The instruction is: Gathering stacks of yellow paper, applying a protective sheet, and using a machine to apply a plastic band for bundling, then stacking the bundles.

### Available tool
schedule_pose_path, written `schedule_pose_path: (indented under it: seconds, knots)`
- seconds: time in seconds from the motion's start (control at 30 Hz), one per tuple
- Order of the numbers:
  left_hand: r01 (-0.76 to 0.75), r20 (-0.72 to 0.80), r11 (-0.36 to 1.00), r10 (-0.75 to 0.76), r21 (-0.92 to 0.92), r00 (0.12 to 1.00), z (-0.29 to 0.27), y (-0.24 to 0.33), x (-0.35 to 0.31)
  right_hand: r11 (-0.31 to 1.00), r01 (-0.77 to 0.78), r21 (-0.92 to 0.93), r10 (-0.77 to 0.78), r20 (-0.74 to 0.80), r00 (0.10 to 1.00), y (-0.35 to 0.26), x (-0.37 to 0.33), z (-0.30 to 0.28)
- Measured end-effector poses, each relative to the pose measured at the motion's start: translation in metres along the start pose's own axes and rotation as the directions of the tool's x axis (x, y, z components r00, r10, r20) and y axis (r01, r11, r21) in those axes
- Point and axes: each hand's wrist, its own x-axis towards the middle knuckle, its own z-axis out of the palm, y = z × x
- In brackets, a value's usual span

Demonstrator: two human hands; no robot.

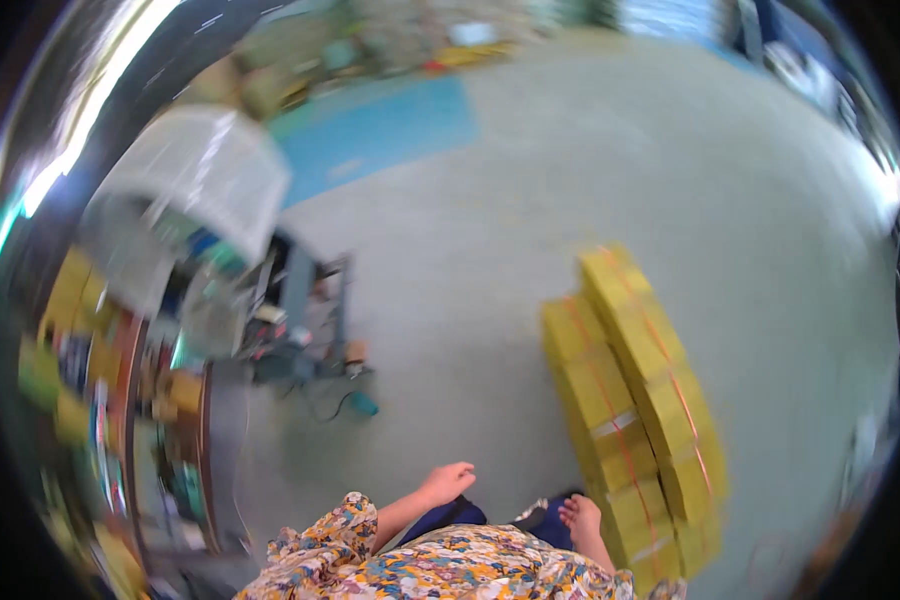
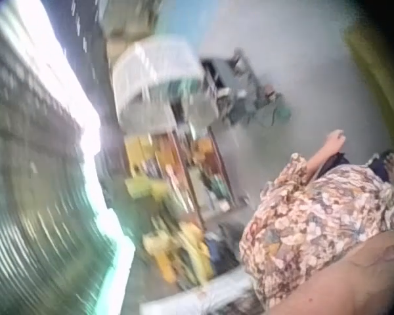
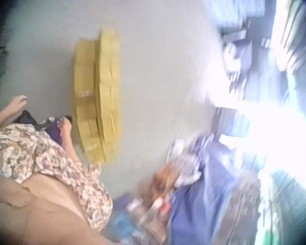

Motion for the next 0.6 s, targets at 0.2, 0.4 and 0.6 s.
schedule_pose_path:
  seconds: [0.2, 0.4, 0.6]
  knots:
    - [0.136, -0.294, 0.875, -0.297, -0.465, 0.909, -0.070, -0.150, -0.138, 0.919, -0.012, -0.394, 0.111, 0.228, 0.967, 0.027, 0.079, 0.108]
    - [0.169, -0.494, 0.659, -0.687, -0.733, 0.532, -0.131, -0.285, -0.276, 0.639, -0.057, -0.767, 0.516, 0.372, 0.772, 0.135, 0.040, 0.369]
    - [-0.111, -0.688, 0.703, -0.630, -0.703, 0.361, -0.241, -0.337, -0.308, 0.304, 0.332, -0.893, 0.615, 0.450, 0.648, 0.252, -0.017, 0.545]
